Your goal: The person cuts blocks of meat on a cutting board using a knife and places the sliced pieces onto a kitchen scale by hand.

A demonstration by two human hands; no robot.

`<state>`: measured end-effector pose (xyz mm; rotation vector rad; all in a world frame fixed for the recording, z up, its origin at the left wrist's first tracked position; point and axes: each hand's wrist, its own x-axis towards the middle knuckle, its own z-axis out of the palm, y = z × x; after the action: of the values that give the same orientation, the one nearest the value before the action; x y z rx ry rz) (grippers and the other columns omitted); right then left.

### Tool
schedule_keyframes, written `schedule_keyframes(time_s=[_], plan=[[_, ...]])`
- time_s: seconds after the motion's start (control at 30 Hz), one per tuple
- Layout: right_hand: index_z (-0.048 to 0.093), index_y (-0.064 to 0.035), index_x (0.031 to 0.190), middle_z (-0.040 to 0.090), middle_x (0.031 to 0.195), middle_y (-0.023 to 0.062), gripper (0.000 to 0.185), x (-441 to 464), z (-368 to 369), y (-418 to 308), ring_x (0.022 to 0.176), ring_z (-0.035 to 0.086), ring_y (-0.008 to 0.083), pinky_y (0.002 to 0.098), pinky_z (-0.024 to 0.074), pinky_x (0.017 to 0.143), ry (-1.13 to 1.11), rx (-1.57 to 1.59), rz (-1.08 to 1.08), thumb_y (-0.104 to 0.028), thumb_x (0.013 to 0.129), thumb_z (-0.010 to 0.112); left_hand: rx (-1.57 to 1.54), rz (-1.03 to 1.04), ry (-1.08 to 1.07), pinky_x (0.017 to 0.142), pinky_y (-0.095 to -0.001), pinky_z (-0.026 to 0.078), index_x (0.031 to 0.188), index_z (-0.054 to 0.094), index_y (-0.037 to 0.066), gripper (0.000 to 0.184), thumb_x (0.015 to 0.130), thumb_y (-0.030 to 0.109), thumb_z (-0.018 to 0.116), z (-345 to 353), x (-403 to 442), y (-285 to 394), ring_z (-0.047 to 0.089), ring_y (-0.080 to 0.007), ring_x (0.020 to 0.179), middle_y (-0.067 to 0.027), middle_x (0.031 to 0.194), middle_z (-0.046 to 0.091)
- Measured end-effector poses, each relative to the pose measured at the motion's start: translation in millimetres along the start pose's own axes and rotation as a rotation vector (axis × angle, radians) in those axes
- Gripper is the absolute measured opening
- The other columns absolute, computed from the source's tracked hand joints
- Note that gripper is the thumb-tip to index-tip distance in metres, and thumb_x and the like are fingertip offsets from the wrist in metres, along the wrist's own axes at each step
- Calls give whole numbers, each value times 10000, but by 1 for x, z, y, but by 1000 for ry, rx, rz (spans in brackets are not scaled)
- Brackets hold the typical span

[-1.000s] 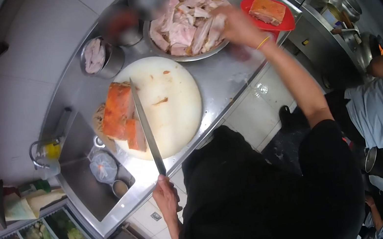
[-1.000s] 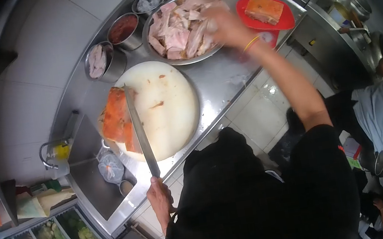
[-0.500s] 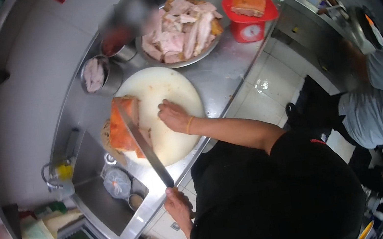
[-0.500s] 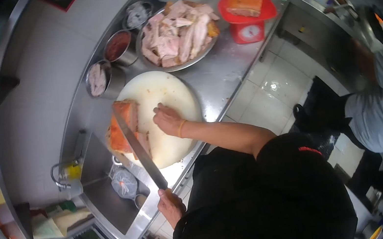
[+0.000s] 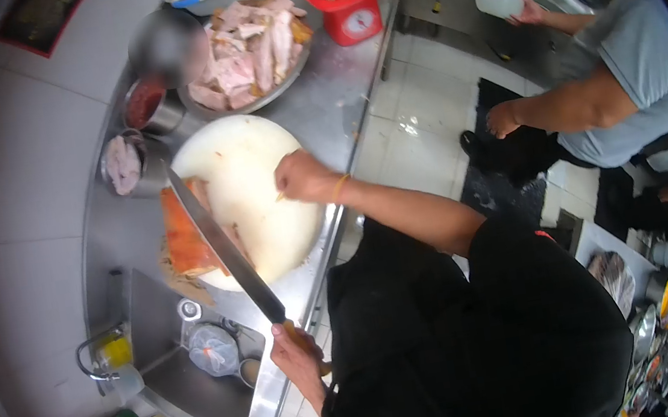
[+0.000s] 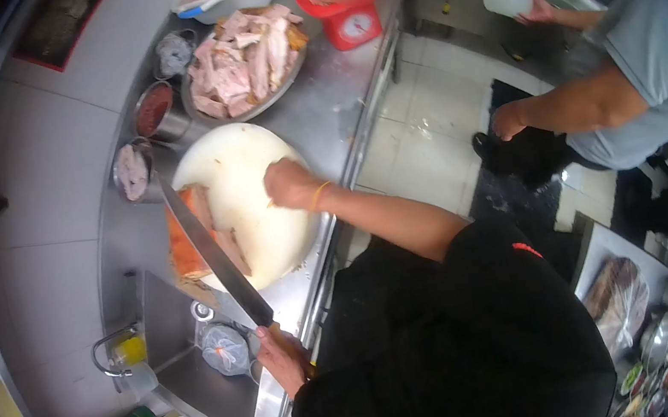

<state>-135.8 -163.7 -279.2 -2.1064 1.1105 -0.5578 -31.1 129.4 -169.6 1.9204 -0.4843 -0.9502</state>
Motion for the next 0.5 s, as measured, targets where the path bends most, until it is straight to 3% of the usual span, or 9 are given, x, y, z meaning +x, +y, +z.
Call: schedule_keyframes(time_s=[0.03, 0.1, 0.17, 0.23, 0.27, 0.37, 0.47, 0.5], plan=[[747, -65, 748, 717, 770, 110, 108, -30, -27, 5, 744, 704, 223, 332, 563, 718, 77, 193, 92, -11, 694, 671, 37, -9, 0, 379, -249, 335, 772, 553, 21, 631, 1031, 577, 408, -3, 2, -3, 467, -115, 412, -34, 550, 491], [766, -103, 751, 737, 790, 109, 93, -83, -49, 42, 736, 712, 268, 345, 568, 715, 213, 161, 168, -71, 664, 752, 34, 2, 1, 389, -239, 359, 768, 557, 18, 624, 1024, 575, 440, -6, 5, -4, 483, -113, 434, -34, 577, 506], [773, -90, 790, 732, 767, 114, 121, -153, -76, 72, 720, 715, 249, 333, 570, 691, 264, 255, 338, -51, 683, 731, -2, -84, -7, 402, -230, 385, 772, 563, 16, 609, 1017, 566, 477, -13, 15, -17, 492, -106, 457, -25, 604, 513], [771, -78, 800, 732, 773, 119, 125, -230, -80, 114, 730, 720, 242, 325, 570, 694, 273, 219, 533, -42, 691, 723, -29, -43, 40, 416, -230, 398, 806, 564, 26, 605, 1002, 593, 488, -13, 26, -27, 488, -102, 455, -19, 614, 520], [772, -82, 802, 731, 777, 132, 111, -270, -84, 118, 737, 726, 252, 334, 574, 705, 297, 88, 576, -66, 706, 719, 53, -84, -17, 410, -233, 387, 813, 560, 33, 613, 1000, 610, 471, -11, 20, -15, 489, -108, 444, -24, 603, 517], [751, -47, 828, 681, 815, 242, 185, -377, -60, 139, 821, 673, 434, 469, 554, 760, 246, -102, 948, -206, 765, 679, 236, -71, -170, 380, -240, 340, 822, 549, 49, 631, 1000, 641, 423, -16, 25, -7, 483, -119, 406, -30, 558, 503], [735, -40, 806, 691, 896, 250, 211, -474, -9, 171, 836, 667, 449, 516, 539, 786, 187, -259, 1055, -244, 795, 680, 298, 9, -233, 362, -246, 323, 766, 544, 47, 642, 1019, 618, 396, -18, 33, -7, 467, -117, 386, -27, 520, 487], [741, -60, 761, 705, 823, 203, 181, -486, 1, 168, 826, 690, 410, 486, 556, 742, 183, -373, 1225, -218, 789, 657, 287, 50, -258, 361, -253, 324, 725, 536, 43, 659, 1029, 607, 379, -16, 34, -7, 461, -118, 382, -32, 500, 474]])
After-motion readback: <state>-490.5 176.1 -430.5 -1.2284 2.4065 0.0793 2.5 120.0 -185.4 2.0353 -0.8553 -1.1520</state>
